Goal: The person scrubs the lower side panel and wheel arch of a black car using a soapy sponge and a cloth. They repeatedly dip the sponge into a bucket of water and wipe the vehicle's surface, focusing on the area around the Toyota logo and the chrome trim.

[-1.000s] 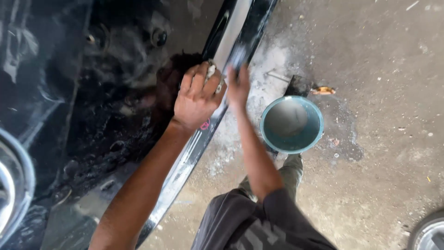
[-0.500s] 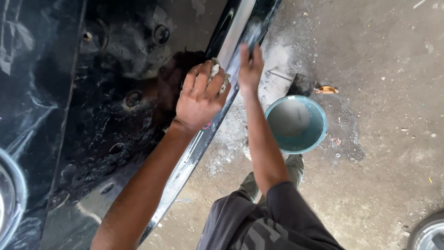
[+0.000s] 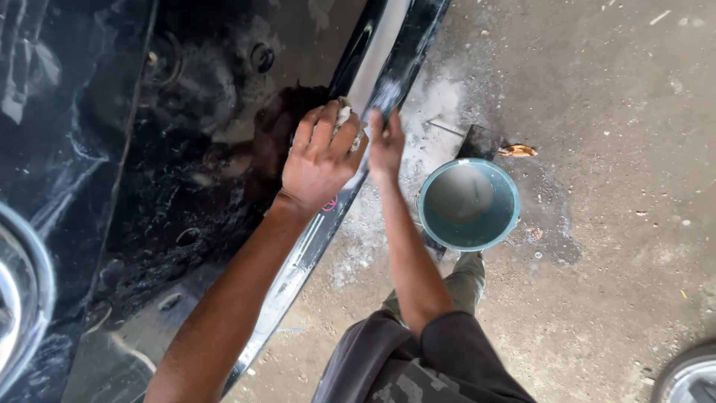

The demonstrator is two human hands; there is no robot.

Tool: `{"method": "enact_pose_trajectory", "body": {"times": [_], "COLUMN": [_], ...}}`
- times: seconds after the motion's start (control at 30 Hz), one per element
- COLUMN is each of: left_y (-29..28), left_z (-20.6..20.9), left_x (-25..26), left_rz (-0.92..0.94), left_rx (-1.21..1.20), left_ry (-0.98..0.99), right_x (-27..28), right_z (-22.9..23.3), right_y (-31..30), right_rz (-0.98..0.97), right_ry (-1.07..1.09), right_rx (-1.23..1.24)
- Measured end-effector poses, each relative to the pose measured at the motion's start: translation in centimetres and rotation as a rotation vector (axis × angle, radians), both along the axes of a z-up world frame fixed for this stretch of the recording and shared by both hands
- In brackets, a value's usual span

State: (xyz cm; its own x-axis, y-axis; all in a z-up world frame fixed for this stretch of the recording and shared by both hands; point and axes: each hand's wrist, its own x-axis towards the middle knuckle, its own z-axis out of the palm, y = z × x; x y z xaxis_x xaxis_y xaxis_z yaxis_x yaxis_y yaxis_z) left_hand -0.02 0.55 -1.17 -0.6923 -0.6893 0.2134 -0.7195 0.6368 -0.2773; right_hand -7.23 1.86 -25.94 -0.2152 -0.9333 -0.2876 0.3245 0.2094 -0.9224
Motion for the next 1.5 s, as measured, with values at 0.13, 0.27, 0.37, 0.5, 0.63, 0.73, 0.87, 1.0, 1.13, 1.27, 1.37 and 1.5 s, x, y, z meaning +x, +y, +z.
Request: {"method": "enact_pose_trajectory", "body": {"times": [0.13, 0.27, 0.37, 0.5, 0.63, 0.73, 0.87, 1.0, 1.13, 1.27, 1.37, 1.5], "left_y": [-0.1, -0.3, -0.2, -0.1, -0.3, -0.4, -0.3, -0.2, -0.5, -0.6, -0.9, -0.5], "left_z": [0.0, -0.2, -0.2, -0.1, -0.3, 0.2, 0.5, 0.4, 0.4, 1.1, 0.8, -0.3], "left_x": [0.0, 0.0, 0.1, 0.2, 0.2, -0.1, -0.3, -0.2, -0.2, -0.3, -0.2, -0.1], "left_rz": [0.009, -0.001, -0.004, 0.009, 0.024, 0.01, 0.036, 0.023, 0.02, -0.028, -0.027, 0.005], "left_rx": [0.01, -0.002, -0.017, -0.043, 0.017, -0.02, -0.029, 0.04, 0.005, 0.026, 0.035, 0.029], "left_ry": [0.024, 0.013, 0.003, 0.0, 0.014, 0.048, 0.003, 0.023, 0.006, 0.02, 0.039, 0.017], "right_x": [3.6, 1.6, -1.4, 1.4, 4.8, 0.9, -0.8, 4.4, 1.5, -3.4, 0.5, 5.2], "right_z": [2.6, 1.3, 2.5, -0.3, -3.8, -2.6, -3.7, 0.3, -2.2, 5.8, 1.4, -1.7], "right_y": [9.4, 3.8, -3.0, 3.2, 10.9, 3.3, -0.2, 10.3, 4.4, -4.8, 1.8, 10.7], "right_rz": [0.073, 0.007, 0.019, 0.019, 0.066, 0.055, 0.063, 0.078, 0.049, 0.129, 0.1, -0.027], "right_ry": [0.119, 0.0, 0.053, 0.261, -0.349, 0.289, 0.039, 0.06, 0.393, 0.165, 0.276, -0.086], "right_rx": [0.176, -0.008, 0.117, -0.023, 0.022, -0.001, 0.089, 0.158, 0.033, 0.395, 0.268, -0.029]}}
